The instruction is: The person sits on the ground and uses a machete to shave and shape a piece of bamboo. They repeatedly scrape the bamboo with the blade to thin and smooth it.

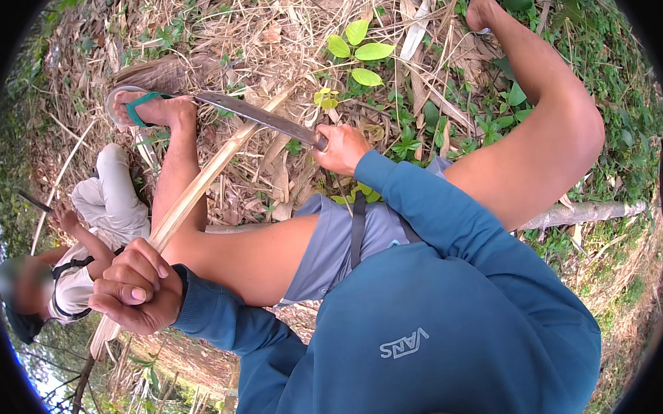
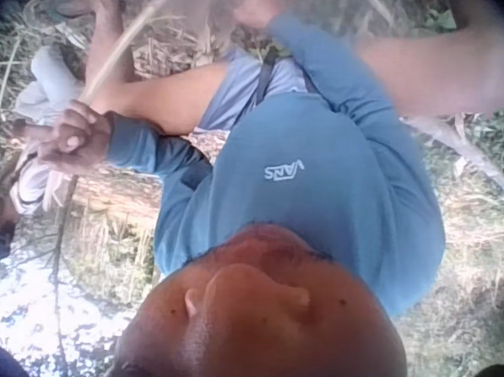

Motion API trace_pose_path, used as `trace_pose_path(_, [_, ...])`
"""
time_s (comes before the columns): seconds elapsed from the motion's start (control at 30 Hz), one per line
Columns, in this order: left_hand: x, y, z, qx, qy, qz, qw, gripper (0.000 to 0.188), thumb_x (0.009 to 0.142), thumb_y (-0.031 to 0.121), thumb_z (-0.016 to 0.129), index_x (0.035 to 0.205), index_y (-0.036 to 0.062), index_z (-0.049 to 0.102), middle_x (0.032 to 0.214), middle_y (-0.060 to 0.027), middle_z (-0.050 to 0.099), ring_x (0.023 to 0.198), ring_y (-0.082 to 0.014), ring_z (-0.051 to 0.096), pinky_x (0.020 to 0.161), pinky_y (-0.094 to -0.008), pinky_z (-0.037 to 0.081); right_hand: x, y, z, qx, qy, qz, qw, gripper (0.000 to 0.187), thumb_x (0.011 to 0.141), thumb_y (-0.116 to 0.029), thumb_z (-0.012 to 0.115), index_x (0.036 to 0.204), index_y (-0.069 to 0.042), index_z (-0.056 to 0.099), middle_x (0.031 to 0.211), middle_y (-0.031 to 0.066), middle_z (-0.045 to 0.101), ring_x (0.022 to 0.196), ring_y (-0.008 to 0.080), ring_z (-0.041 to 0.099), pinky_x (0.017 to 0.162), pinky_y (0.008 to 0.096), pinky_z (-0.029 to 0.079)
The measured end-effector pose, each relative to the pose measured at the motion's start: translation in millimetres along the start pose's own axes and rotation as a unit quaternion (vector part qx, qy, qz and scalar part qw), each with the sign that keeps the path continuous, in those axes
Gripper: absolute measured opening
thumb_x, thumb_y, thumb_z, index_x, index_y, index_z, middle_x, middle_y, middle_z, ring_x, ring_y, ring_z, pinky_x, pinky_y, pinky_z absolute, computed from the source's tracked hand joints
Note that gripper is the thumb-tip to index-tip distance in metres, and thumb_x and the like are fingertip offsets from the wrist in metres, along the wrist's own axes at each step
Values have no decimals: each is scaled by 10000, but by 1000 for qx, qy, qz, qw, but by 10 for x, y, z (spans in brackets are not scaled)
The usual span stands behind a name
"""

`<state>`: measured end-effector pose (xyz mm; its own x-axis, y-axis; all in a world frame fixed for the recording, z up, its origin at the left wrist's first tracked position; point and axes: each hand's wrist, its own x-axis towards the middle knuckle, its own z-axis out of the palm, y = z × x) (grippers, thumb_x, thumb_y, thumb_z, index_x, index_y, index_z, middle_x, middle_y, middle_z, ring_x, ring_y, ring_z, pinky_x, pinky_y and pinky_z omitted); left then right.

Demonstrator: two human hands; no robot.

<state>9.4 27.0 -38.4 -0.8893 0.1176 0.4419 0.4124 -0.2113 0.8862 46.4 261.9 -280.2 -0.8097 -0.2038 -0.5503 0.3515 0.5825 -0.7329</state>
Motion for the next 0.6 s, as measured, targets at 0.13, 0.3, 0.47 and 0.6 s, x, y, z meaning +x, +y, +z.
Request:
trace_pose_path(0.13, [69,79,67,3,8,-7,1000,454,1054,331,256,705,98,430,453,30,285,371,-82,247,430,-239,365,365,480,76,17,23,119,992,306,765,-302,620,811,-1,646,754,257,649,782,416,648,768,485,513])
trace_pose_path(0.3, [-14,55,28,20,62,5,998,433,1048,326,270,795,54,493,470,0,314,376,-85,248,460,-238,385,249,275,81,18,8,83,996,354,777,-304,616,954,-7,693,871,277,667,897,421,648,881,465,498])
trace_pose_path(0.47, [40,109,116,14,117,32,993,479,1029,372,313,763,24,509,509,-63,350,374,-93,233,456,-210,373,307,584,123,-5,50,97,994,368,773,-348,592,837,7,667,820,268,662,818,417,655,810,470,511])
trace_pose_path(0.6, [-49,162,36,-15,122,39,992,511,1017,424,334,715,42,489,532,-21,291,362,-81,202,367,-200,300,214,355,-40,6,11,62,998,367,779,-370,596,815,-6,628,764,248,648,771,409,646,750,466,511])
